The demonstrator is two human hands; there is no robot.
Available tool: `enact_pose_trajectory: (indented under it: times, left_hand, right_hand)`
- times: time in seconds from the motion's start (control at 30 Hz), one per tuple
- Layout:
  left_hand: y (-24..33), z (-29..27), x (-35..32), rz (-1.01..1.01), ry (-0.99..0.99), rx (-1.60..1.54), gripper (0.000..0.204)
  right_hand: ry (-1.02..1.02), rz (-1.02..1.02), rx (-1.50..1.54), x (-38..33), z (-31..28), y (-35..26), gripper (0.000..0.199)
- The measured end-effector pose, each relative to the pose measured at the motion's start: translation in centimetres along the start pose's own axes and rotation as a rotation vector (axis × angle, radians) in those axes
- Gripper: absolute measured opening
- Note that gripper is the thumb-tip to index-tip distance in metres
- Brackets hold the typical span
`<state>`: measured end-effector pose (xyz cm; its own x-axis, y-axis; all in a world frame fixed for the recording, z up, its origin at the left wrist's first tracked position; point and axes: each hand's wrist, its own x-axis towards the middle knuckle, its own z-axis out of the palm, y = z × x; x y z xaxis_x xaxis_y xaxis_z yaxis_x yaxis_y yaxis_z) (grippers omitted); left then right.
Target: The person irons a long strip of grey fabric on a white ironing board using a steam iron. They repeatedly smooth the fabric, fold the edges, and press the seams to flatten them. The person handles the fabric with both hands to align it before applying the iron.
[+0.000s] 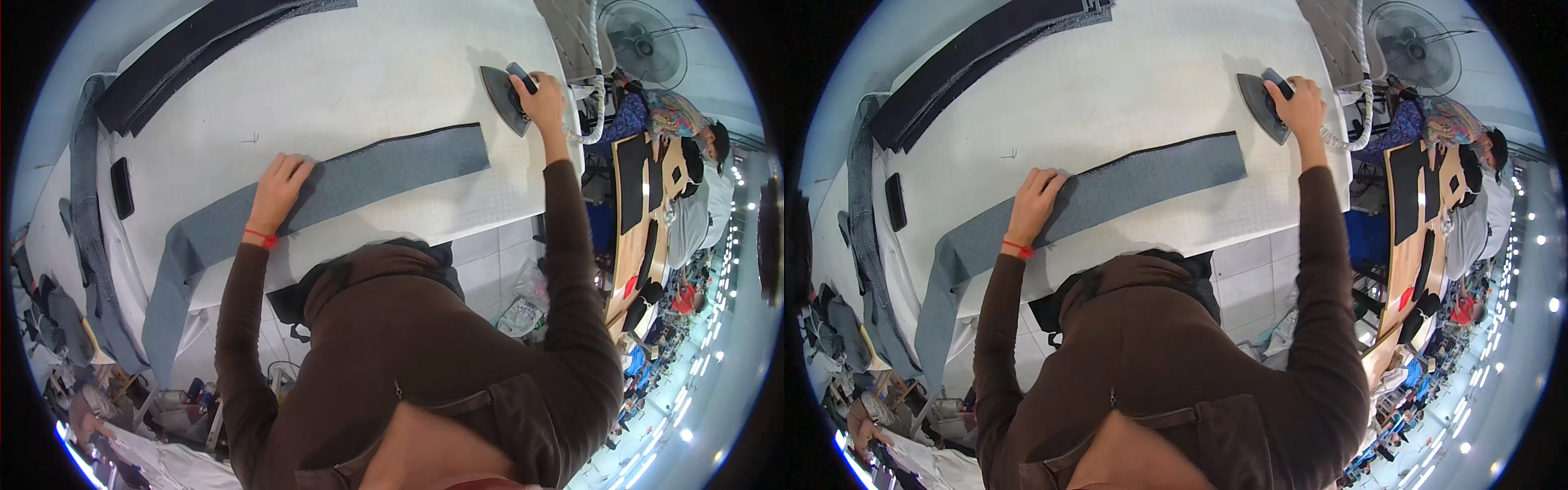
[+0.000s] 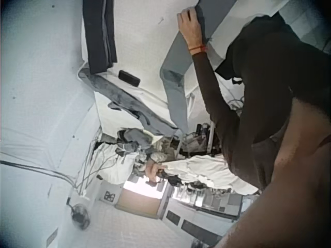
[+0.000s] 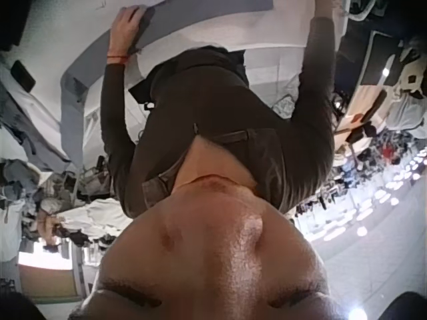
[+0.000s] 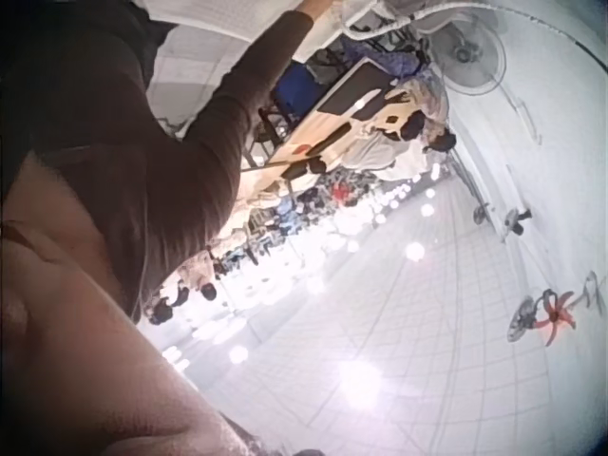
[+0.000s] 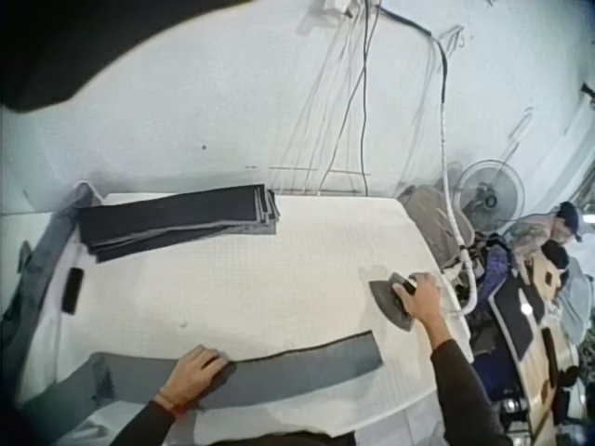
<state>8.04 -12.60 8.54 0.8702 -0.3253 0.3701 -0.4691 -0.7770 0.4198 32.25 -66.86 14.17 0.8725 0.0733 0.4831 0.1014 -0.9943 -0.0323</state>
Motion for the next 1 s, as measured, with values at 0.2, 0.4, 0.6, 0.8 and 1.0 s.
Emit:
enact_pose_trajectory:
  times: [0.2, 0.4, 0.6, 0.8, 1.0]
  left_hand:
    - [1.0, 0.1, -1.1, -0.382, 0.091, -0.044, 0.018]
    - [-0.2, 0.0, -0.9, -0.491, -0.006, -0.138, 0.013]
    - [0.3, 1.4, -0.4, -0.435, 0.061, -0.207, 0.013]
    - [2.7, 5.2, 1.3, -0.287, 0.157, -0.184, 0.016]
    - [-1.0, 1.7, -2.7, -0.437, -0.006, -0.187, 0.017]
  right_hand:
    - [-0.114, 0.528, 0.297, -14.1, 0.9, -2.7, 0.046]
    - [-0.315, 0.512, 0.482, -20.5, -0.8, -8.5, 0.042]
    - [-0.394, 0.525, 0.378, -19.5, -1.9, -5.9, 0.041]
    - [-0.349, 0.532, 0.333, -20.7, 0.3, -0.1, 0.038]
    - [-0.124, 0.293, 0.214, -16.3, -1.6, -1.1, 0.031]
